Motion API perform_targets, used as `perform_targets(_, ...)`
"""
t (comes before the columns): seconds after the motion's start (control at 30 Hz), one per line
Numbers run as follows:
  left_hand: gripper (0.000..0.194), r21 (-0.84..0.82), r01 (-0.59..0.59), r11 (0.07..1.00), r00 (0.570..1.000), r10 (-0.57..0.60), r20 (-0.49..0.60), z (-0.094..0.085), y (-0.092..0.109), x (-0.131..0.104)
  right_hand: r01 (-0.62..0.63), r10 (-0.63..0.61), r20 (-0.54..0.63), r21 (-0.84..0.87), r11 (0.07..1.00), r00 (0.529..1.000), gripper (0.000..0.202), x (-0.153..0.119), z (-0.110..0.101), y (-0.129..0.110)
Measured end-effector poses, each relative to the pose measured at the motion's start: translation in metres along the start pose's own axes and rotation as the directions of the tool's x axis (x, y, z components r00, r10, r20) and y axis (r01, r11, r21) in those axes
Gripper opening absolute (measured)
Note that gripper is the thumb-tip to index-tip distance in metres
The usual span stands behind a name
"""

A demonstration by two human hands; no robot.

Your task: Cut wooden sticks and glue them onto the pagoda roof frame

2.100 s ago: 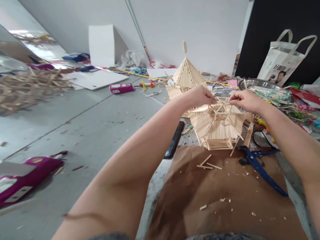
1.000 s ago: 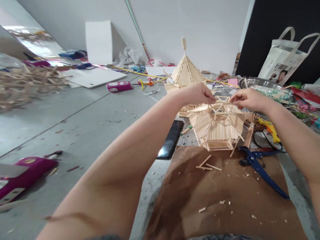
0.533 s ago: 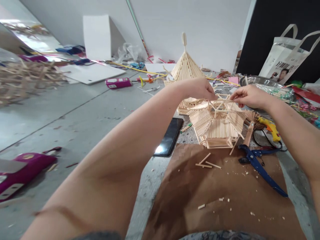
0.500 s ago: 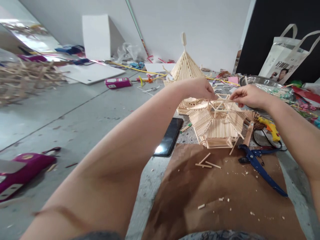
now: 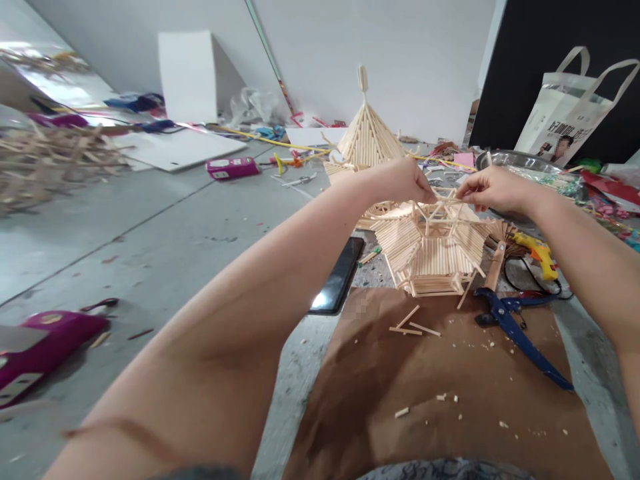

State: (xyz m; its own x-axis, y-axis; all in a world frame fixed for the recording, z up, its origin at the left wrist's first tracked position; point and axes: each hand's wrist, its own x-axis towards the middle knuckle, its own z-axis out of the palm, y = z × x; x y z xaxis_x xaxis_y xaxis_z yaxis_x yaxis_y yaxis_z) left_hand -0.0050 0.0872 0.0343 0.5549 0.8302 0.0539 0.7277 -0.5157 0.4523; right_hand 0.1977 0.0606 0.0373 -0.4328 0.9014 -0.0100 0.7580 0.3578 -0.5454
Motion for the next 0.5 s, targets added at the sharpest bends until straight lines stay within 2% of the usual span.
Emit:
perform_targets(0.2, 0.016, 0.007, -0.022, 1.0, 0.998, 0.022, -0.064, 0.004, 0.003, -0.002, 0.063, -0.073, -0.045, -0.193, 0.979, 0.996, 0.015, -0.004, 0.002, -0.006)
perform_targets(0.3, 0.018, -0.042, 0.015, 0.999, 0.994, -0.02, -0.108, 0.005, 0.002, -0.005, 0.017, -0.04, -0.103, -0.216, 0.976, 0.994, 0.01, -0.008, 0.004, -0.008)
perform_targets(0.4, 0.024, -0.21, 0.061, 0.976, 0.972, -0.106, -0.21, 0.006, -0.002, -0.013, -0.06, 0.041, -0.223, -0.083, 0.995, 0.974, 0.008, -0.014, 0.008, -0.003)
perform_targets(0.5, 0.024, -0.386, 0.085, 0.918, 0.925, -0.217, -0.311, 0.008, -0.006, -0.027, -0.098, 0.156, -0.294, 0.204, 0.974, 0.943, 0.003, -0.028, 0.017, 0.005)
